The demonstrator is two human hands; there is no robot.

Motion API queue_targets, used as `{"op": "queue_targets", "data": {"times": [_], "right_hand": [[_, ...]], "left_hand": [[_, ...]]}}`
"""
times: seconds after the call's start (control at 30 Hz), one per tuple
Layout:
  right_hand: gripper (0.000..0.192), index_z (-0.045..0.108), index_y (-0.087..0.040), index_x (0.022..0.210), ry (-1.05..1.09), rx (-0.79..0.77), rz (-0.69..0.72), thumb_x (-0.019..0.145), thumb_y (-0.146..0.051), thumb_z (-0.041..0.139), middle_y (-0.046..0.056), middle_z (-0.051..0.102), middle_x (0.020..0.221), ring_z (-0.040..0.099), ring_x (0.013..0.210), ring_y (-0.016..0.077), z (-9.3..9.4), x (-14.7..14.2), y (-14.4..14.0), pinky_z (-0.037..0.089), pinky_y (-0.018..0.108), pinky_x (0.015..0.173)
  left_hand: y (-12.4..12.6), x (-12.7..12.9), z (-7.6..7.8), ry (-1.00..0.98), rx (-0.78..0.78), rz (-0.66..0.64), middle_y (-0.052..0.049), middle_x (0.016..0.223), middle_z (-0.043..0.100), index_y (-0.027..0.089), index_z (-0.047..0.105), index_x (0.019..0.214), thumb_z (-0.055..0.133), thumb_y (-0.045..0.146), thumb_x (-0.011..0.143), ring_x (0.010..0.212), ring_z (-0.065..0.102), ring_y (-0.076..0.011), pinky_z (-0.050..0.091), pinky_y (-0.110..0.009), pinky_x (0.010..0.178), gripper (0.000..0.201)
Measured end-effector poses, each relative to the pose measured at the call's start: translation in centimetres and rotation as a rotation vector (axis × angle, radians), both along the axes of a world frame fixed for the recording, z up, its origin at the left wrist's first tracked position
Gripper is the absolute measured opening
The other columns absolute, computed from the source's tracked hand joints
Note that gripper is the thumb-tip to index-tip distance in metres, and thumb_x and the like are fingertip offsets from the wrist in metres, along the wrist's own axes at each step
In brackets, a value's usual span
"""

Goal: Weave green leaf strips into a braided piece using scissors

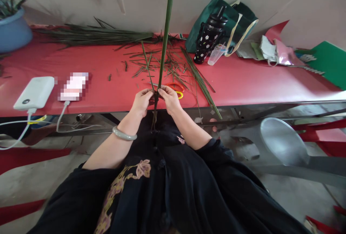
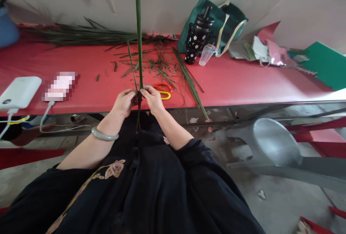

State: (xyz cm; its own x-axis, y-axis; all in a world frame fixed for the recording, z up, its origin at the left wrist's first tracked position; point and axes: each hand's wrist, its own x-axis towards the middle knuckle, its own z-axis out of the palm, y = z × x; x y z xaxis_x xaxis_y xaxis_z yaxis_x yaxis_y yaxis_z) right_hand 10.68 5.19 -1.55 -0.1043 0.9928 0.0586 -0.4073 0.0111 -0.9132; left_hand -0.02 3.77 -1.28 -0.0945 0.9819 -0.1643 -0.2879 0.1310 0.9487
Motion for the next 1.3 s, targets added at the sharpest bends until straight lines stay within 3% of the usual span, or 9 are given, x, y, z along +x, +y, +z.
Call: {"op": "queue_targets", "data": {"times": [0.23, 0.43, 0.67, 0.93, 1.3], "right_hand": [[0.016, 0.057, -0.016, 0.070, -0.135, -0.029, 0.006, 0.065, -0.031, 0.060, -0.006, 0.053, 0.060, 0.047, 0.058, 0.0057, -0.2, 0.6, 0.3, 0.043, 0.021, 0.063], [0.018, 0.062, -0.017, 0.081, -0.373, 0.113, 0.066, 0.068, -0.029, 0.058, -0.002, 0.062, 0.076, 0.055, 0.073, 0.0094, -0.6, 1.7, 1.0, 0.045, 0.025, 0.076], [0.015, 0.061, -0.016, 0.076, -0.687, 0.208, 0.038, 0.072, -0.029, 0.054, -0.001, 0.061, 0.069, 0.056, 0.066, 0.0114, 0.1, 2.3, 1.0, 0.045, 0.026, 0.068], [0.015, 0.062, -0.017, 0.077, -1.022, 0.334, 0.068, 0.075, -0.024, 0.049, 0.001, 0.063, 0.074, 0.056, 0.072, 0.0137, 1.6, 2.8, 0.4, 0.041, 0.025, 0.068], [0.015, 0.060, -0.018, 0.072, -1.151, 0.360, 0.053, 0.074, -0.022, 0.046, 0.002, 0.061, 0.068, 0.056, 0.068, 0.0146, 2.0, 2.4, 0.0, 0.039, 0.024, 0.062]], "left_hand": [[-0.6, 0.1, 0.4, 0.099, 0.053, -0.128, -0.002, 0.064, 0.058, 0.012, 0.061, 0.070, 0.072, 0.042, 0.056, 0.061, 0.054, -0.0106, 0.044, -0.024, 0.059, 0.035], [-0.1, -0.6, 0.0, 0.221, 0.087, -0.068, -0.001, 0.064, 0.058, 0.013, 0.060, 0.068, 0.068, 0.032, 0.058, 0.062, 0.054, -0.0103, 0.044, -0.021, 0.056, 0.023], [-0.1, -0.4, 0.3, 0.204, 0.098, -0.061, -0.002, 0.062, 0.059, 0.012, 0.058, 0.068, 0.066, 0.029, 0.059, 0.057, 0.055, -0.0101, 0.046, -0.025, 0.058, 0.021], [0.2, -0.7, 0.1, 0.244, 0.085, -0.072, -0.001, 0.057, 0.058, 0.011, 0.059, 0.066, 0.064, 0.024, 0.058, 0.052, 0.054, -0.0094, 0.046, -0.024, 0.056, 0.016], [0.1, -1.2, -0.1, 0.271, 0.093, -0.107, -0.001, 0.056, 0.057, 0.011, 0.059, 0.065, 0.066, 0.024, 0.058, 0.051, 0.053, -0.0094, 0.045, -0.024, 0.056, 0.016]]}}
